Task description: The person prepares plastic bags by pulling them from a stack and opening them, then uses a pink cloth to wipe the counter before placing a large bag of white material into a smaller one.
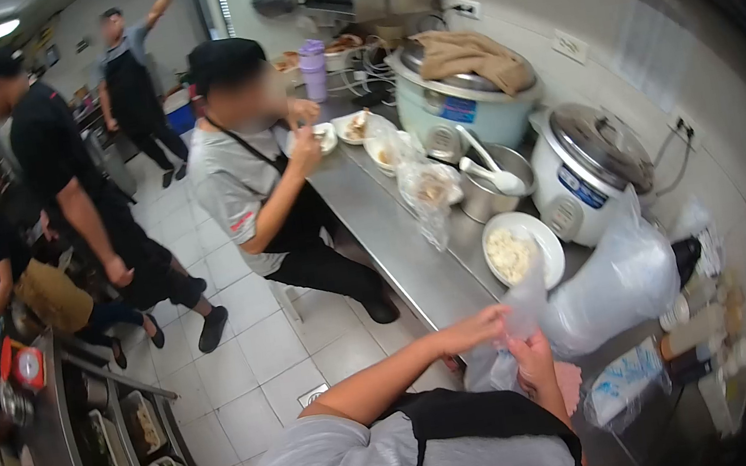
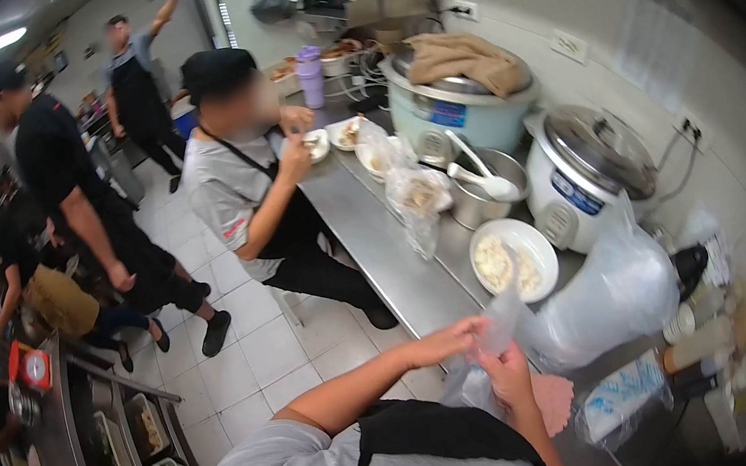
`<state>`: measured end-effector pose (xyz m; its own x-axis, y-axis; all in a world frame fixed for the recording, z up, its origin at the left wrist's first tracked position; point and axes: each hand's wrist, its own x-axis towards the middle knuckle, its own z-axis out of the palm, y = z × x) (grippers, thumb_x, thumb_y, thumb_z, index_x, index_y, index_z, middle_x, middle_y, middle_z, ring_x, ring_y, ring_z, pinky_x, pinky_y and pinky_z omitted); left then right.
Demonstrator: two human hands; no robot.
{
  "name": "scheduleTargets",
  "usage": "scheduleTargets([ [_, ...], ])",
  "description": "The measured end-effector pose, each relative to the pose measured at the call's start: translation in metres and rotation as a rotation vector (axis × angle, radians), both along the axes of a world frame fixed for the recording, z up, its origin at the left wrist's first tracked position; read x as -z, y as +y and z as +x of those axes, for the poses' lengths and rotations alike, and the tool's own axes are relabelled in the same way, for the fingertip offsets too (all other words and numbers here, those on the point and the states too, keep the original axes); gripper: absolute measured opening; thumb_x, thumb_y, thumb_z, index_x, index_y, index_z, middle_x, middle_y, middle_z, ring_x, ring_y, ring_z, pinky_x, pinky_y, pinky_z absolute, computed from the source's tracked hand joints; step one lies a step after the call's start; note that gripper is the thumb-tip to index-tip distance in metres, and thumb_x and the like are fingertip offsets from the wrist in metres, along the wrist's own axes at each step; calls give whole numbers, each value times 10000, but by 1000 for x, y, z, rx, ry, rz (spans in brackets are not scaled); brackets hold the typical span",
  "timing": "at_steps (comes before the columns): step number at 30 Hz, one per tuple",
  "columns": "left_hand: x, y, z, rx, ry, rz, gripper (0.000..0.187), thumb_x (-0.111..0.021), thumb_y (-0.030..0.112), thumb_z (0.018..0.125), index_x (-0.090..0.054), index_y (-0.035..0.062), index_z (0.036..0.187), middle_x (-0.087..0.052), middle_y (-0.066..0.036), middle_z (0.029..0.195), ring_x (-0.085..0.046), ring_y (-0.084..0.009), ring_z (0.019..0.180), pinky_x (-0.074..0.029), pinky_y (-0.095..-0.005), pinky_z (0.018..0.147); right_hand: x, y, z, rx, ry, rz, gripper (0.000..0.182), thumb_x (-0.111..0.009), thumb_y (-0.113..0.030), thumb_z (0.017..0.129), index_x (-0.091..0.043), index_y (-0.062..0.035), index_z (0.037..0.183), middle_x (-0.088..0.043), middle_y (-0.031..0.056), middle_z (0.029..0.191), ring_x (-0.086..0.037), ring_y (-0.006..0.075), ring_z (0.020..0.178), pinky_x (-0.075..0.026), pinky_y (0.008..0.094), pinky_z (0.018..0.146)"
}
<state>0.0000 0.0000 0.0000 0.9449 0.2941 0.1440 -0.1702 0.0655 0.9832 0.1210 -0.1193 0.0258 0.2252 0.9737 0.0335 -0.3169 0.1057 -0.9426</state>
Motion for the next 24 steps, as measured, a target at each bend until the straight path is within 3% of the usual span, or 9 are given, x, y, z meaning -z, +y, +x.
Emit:
scheduleTargets([
  [1,-5,-6,2,38,-17,-34,593,-420,462,820,-293,41,1219,-409,-43,1009,-398,-101,906,-357,-258,780,4,0,2,0,49,-8,398,-593,-127,726,-440,-38,1083,-530,43,923,-512,128,825,-411,258,747],
  [3,-27,-8,-6,58,-38,-129,452,-449,353,838,-363,32,1144,-444,-10,916,-426,-93,808,-387,-253,706,-13,14,-12,-22,104,2,367,-589,-111,727,-452,-33,1058,-533,43,918,-513,121,819,-410,248,739],
  [6,-16,-16,-18,-170,-92,-119,297,-481,254,830,-446,31,1023,-477,4,829,-443,-80,755,-397,-241,677,-22,13,-32,-22,139,-27,324,-580,-75,734,-457,-29,1030,-539,45,905,-523,118,804,-413,239,728],
  [9,-36,-22,-32,-415,-88,223,189,-501,173,803,-490,28,925,-482,-3,749,-449,-75,711,-392,-230,667,-14,10,-24,41,-28,-54,264,-553,-67,753,-472,-14,998,-543,52,896,-527,118,785,-415,230,716],
  [14,-38,-50,-39,-616,19,219,158,-514,166,779,-482,13,804,-492,-21,701,-445,-90,678,-385,-265,611,-13,-5,8,-1,-177,-111,220,-509,-59,774,-502,-1,986,-551,54,880,-516,114,761,-408,231,700],
  [17,-38,-72,-43,-742,86,220,187,-527,196,773,-468,18,777,-484,-41,655,-438,-115,630,-377,-291,576,3,-16,36,-151,-285,-156,142,-502,-71,777,-529,3,896,-562,52,814,-519,100,735,-400,198,653],
  [20,-28,-91,-41,-899,157,269,211,-528,226,771,-462,26,763,-475,-82,622,-449,-168,584,-376,-312,556,16,-17,52,-276,-78,-199,242,-511,-96,776,-487,-1,998,-546,66,874,-510,107,740,-394,208,634],
  [23,-24,-110,-42,-1023,294,384,223,-524,247,770,-458,34,755,-491,-123,629,-481,-244,579,-381,-335,544,-20,-33,19,-261,117,-176,356,-526,-107,768,-413,-20,1095,-517,72,949,-503,119,766,-401,228,646],
  [24,-24,-118,-43,-1054,349,430,227,-522,253,769,-456,37,752,-499,-136,637,-493,-271,584,-383,-344,540,-14,-34,23,-361,43,-93,386,-530,-99,764,-389,-27,1116,-506,71,976,-500,121,781,-403,232,654],
])
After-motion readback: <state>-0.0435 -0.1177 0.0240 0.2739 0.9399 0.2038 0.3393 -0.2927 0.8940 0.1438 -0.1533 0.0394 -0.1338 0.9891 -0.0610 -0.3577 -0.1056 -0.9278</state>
